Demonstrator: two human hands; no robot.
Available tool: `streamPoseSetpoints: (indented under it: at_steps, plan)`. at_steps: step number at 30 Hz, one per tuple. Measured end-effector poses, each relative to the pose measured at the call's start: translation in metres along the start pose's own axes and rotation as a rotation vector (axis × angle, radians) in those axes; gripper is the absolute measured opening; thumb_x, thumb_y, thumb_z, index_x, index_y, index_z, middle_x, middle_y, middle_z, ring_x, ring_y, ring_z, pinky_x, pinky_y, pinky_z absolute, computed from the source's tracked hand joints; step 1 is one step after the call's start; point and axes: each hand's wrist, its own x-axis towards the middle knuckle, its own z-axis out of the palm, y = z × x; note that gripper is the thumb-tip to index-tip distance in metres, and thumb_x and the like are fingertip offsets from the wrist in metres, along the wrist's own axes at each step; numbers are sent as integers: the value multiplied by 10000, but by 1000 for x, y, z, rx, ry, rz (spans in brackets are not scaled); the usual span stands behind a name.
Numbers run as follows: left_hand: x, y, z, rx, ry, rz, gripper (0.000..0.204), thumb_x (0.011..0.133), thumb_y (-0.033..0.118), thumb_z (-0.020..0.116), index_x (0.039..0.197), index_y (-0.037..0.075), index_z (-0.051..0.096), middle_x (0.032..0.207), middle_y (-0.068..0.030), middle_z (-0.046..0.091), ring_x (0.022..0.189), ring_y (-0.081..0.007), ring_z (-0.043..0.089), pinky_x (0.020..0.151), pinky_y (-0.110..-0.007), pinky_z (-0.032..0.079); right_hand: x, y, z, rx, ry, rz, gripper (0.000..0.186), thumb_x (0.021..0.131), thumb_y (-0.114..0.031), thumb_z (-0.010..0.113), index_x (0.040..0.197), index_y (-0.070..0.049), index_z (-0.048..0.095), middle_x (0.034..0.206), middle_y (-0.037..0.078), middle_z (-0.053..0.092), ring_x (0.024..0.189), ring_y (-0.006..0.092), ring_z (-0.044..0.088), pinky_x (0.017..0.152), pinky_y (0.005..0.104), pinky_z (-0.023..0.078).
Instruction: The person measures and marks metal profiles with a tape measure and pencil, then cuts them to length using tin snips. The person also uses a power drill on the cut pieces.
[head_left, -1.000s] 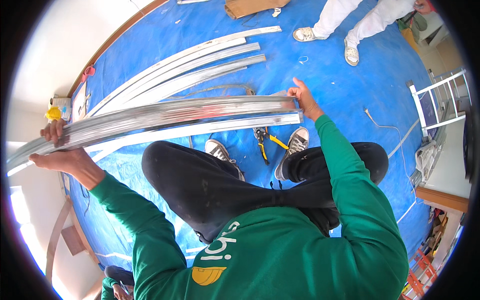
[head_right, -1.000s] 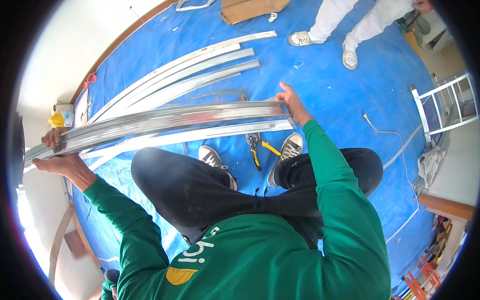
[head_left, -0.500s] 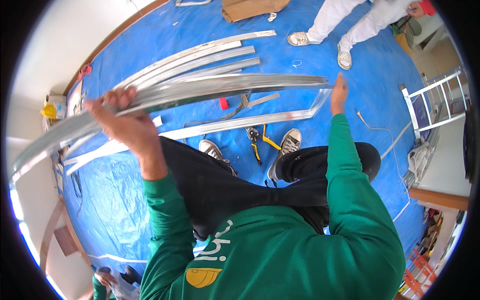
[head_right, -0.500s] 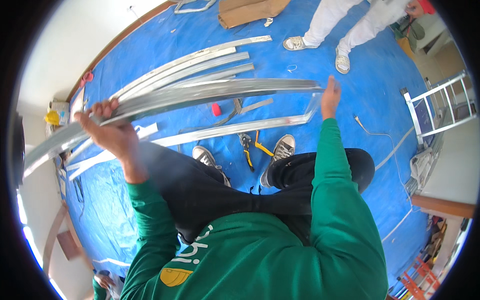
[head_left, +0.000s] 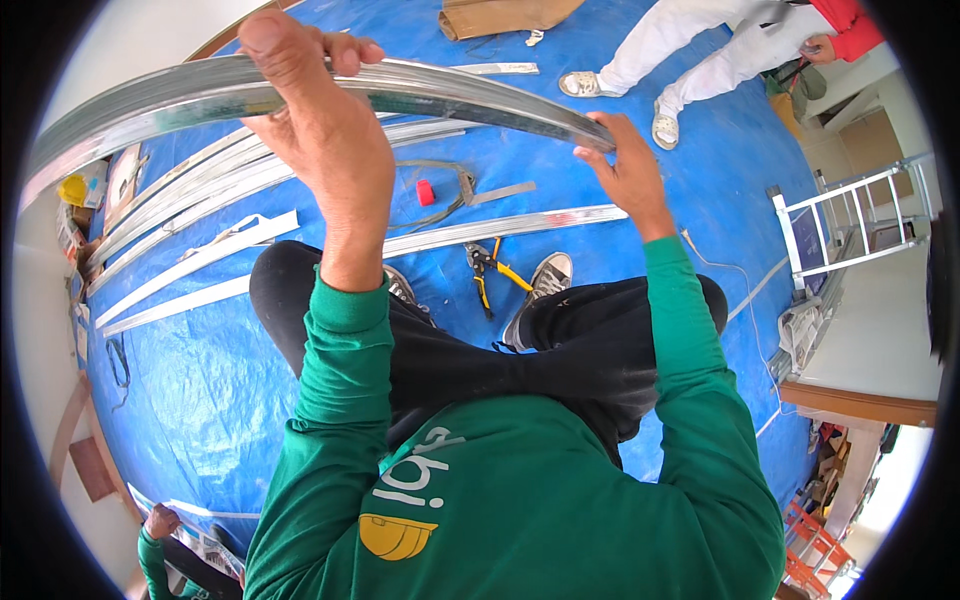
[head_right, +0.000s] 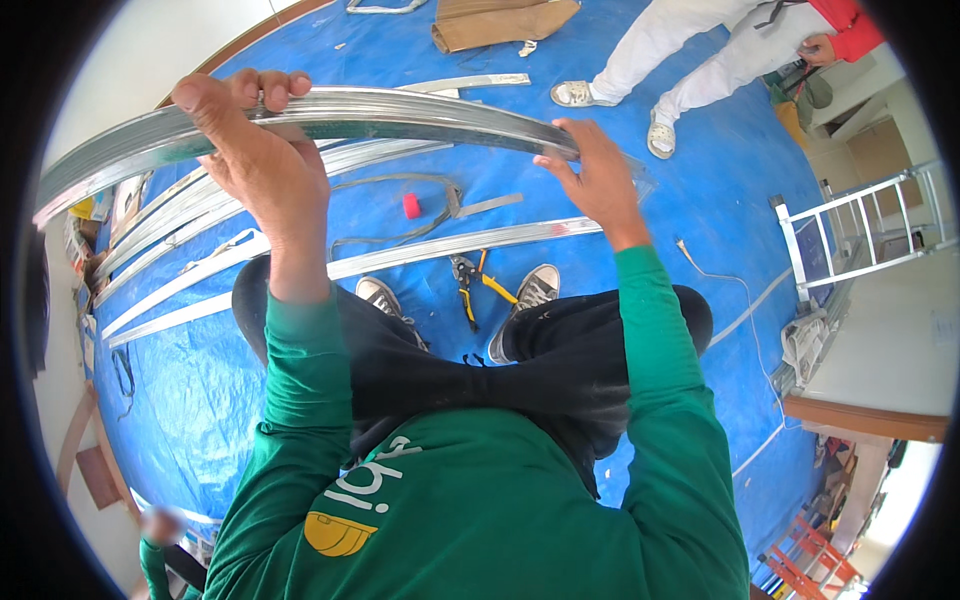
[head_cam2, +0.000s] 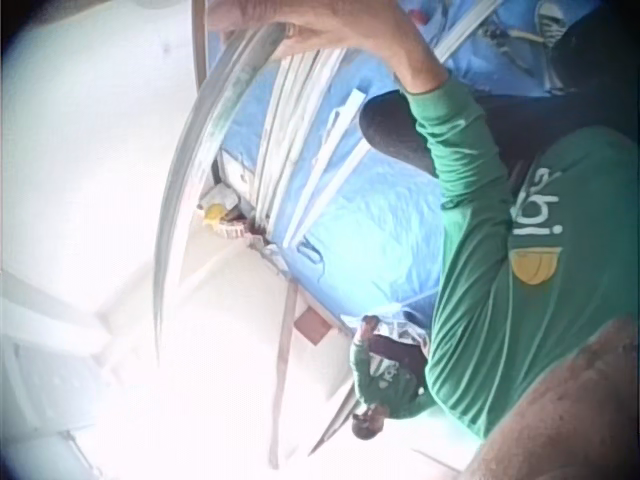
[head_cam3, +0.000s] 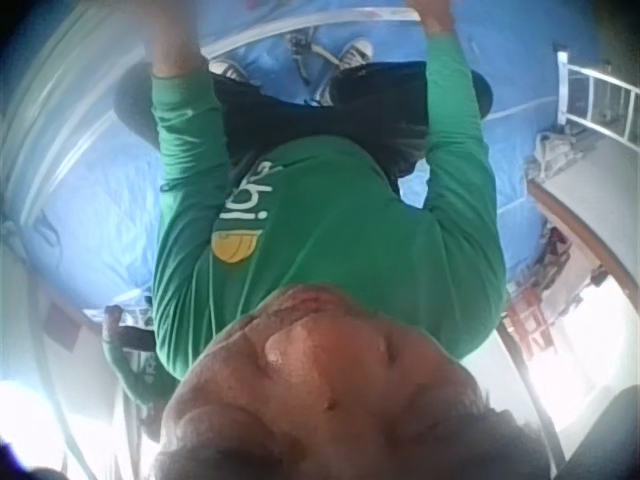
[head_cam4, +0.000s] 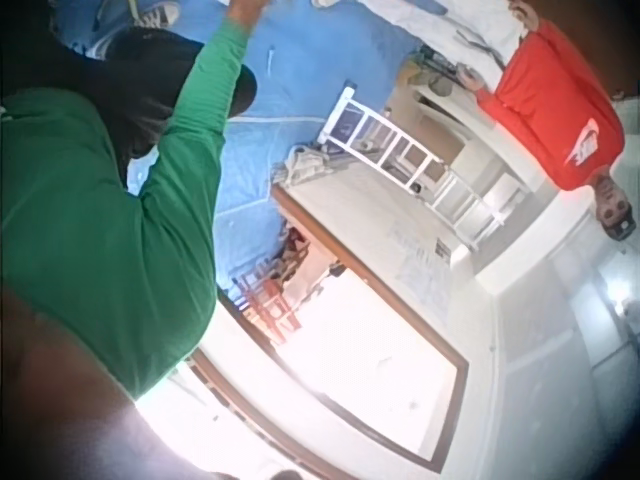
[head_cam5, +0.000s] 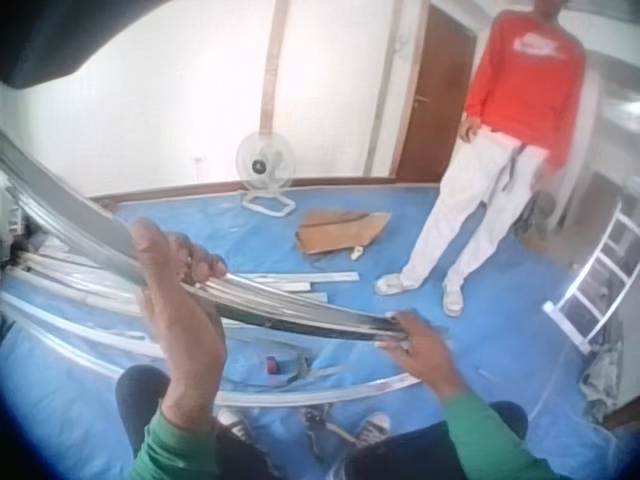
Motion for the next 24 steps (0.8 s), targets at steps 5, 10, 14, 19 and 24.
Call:
streamPoseSetpoints:
  at_steps: [5,10,14,19,24]
  plan:
    - [12,11,-17,-139,-70,-112,633,1091,626,663,1311,74,445,932,-53,562,884,-216,665,1015,-566,637,14,16,23,76,87,-16,552,934,-408,888,1301,-45,693,1152,183,736,1050,417,728,890,488,583]
    - [7,-3,-74,-81,93,-388,637,1121,454,701,1438,-36,444,1110,-145,652,1155,-325,702,1134,-598,567,14,26,51,-7,73,-52,549,933,-456,877,1276,-63,706,1181,152,733,1066,397,724,935,493,554]
    - [-7,-47,-146,-30,289,-537,512,1142,361,668,1375,-49,471,1155,-197,624,1313,-400,655,1148,-594,562,6,31,77,-93,-26,-70,578,911,-458,893,1315,-93,701,1192,129,728,1119,367,706,1026,492,505]
    - [-33,-129,-233,-79,523,-785,365,1173,236,578,1386,-36,459,1212,-199,612,1286,-462,661,1139,-604,579,2,49,99,-105,-183,118,527,891,-465,905,1263,-133,732,1247,95,701,1222,346,666,1101,573,421]
    - [-51,-179,-319,-286,476,-951,485,1189,255,571,1492,-90,414,1328,-259,624,1310,-461,650,1146,-600,589,6,48,115,-188,-244,219,507,861,-386,927,1279,-166,743,1269,83,679,1300,325,633,1185,670,365]
